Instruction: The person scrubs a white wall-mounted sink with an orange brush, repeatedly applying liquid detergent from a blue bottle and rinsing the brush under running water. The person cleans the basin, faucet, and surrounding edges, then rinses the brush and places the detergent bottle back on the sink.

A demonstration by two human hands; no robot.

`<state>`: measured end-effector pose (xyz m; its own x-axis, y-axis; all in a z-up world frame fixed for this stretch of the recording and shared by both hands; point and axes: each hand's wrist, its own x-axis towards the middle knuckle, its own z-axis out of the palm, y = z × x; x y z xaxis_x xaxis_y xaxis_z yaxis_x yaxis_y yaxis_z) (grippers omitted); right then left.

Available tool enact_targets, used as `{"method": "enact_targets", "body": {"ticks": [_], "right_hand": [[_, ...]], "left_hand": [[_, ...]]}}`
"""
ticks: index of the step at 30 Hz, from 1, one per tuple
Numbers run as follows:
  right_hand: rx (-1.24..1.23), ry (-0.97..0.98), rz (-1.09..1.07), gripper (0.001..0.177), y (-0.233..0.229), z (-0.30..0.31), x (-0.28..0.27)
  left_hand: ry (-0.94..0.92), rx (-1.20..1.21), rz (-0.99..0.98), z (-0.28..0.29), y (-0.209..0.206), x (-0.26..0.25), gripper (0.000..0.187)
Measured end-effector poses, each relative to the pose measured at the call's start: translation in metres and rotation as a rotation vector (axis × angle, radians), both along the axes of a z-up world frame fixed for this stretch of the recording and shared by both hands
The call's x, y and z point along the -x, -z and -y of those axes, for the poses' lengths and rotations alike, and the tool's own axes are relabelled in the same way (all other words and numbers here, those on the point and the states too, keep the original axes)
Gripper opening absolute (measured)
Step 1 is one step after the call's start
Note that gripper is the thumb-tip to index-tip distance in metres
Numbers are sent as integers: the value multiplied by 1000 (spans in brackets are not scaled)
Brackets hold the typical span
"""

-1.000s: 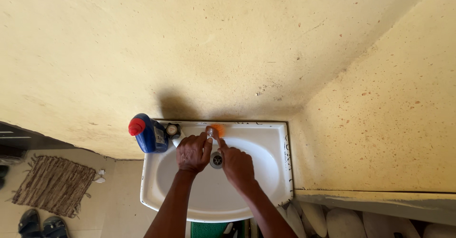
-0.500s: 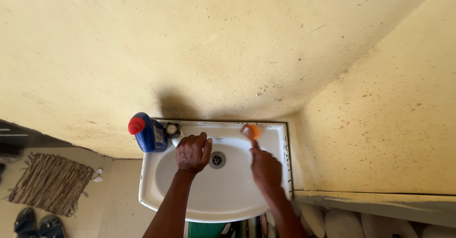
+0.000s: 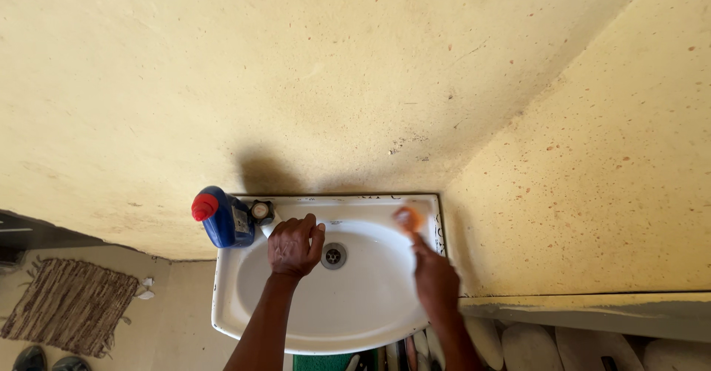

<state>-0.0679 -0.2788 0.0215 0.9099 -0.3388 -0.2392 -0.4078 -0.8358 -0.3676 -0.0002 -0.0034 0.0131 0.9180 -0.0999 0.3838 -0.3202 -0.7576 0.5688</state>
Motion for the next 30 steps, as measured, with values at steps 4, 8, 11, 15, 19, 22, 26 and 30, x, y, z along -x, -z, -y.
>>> {"method": "enact_targets", "body": {"ticks": [4,8,11,15,19,22,26,30], "right_hand": [[38,34,2,45,13,13,-8],[206,-175,177,40,18,-3,-17],[79,-151,-46,48,11,-23,-17],[97,-285,-10,46,6,-61,-20],[153,-520,190,48,14,-101,-23],[74,-544,160,53,20,-103,-22],[93,-317,106,45,16,-52,-10],[40,-59,43,49,14,1,6]], "left_hand": [[7,21,13,-1,0,1,30],[1,7,12,0,-3,2,30],[3,17,17,-1,-4,1,30],[6,14,24,-1,1,2,31],[18,-8,25,-2,4,0,29],[22,-17,13,-3,5,-1,30],[18,-9,35,-2,7,-1,31],[15,2,24,-3,7,-1,30]]}}
